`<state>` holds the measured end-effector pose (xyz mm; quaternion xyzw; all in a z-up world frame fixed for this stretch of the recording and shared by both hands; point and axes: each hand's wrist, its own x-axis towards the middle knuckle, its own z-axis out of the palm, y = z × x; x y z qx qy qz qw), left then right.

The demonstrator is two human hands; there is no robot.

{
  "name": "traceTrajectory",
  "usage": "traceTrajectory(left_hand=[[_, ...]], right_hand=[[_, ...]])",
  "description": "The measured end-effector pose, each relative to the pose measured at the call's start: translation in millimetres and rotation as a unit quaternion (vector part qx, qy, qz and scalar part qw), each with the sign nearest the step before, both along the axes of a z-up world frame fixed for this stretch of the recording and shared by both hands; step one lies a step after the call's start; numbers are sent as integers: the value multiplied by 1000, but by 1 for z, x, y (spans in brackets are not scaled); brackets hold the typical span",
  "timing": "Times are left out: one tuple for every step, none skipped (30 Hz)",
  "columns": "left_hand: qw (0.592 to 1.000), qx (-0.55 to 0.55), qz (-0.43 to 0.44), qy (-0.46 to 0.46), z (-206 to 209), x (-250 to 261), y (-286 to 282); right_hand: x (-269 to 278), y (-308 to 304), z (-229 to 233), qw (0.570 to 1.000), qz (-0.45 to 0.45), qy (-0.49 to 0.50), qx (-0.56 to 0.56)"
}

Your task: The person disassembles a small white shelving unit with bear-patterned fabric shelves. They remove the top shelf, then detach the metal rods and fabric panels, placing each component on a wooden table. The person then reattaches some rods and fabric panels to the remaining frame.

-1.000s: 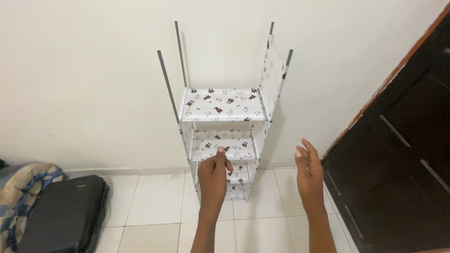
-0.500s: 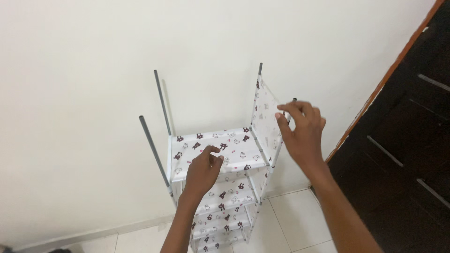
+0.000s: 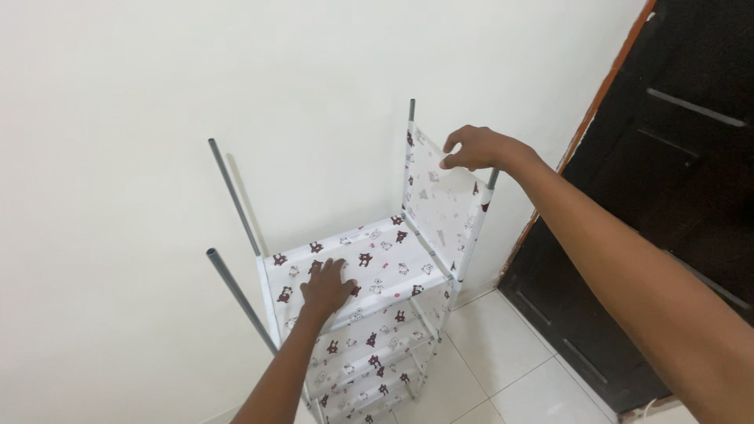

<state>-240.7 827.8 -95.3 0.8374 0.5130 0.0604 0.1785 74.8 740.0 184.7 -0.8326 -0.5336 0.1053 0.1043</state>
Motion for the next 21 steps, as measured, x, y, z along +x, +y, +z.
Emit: traceTrajectory(left_hand=[[1000,17,1,10,-5,-1,-4],[999,37,3,19,-7,1,-8],[998,56,5,28,-7,2,-8],[999,45,6,27,-6,3,-7],[999,34,8,26,-4,5,-3],[999,21,12,25,-4,6,-4],[999,27,9,18,-4,8,-6],[999,38,9,10,-1,8,-4],[999,49,9,3,2,6,-2],[998,66,2,-3,4,3,-1],[997,82,-4,-9,5,0,1],[995,99,-14,-16,6,1,1],[996,92,-19,-1,8,2,1],[996,86,-25,12,9,2,1],[996,79,-30,26,9,3,0],[996,82,-30,19,10,3,2],[996,84,-30,12,10,2,2],[996,87,-31,6,9,1,3],[996,87,-30,10,9,-1,4],[996,86,-29,12,8,0,5],[996,86,-28,15,6,1,4]], right_hand=[[-2,2,-4,999,-5,-47,-9],[-3,6,-4,995,-9,-97,-14],[-4,9,-3,995,-16,-93,-32],[-6,12,-3,994,-24,-90,-54],[-7,15,-3,993,-32,-86,-76],[-7,16,-5,991,-34,-109,-73],[-6,14,-6,988,-34,-132,-70],[-7,16,-4,985,-34,-156,-61],[-8,18,-2,985,-32,-155,-64],[-9,18,-2,986,-32,-152,-68],[-11,19,-2,986,-33,-148,-72],[-9,17,-1,987,-34,-141,-63],[-6,16,1,989,-35,-133,-54],[-5,15,2,990,-37,-126,-45],[-4,15,5,990,-39,-130,-33],[-5,15,8,990,-41,-133,-18],[-6,16,13,990,-43,-137,-4],[-6,16,18,990,-49,-136,2],[-7,16,24,989,-55,-135,8],[-7,15,31,989,-61,-136,14],[-6,12,37,989,-61,-133,37]])
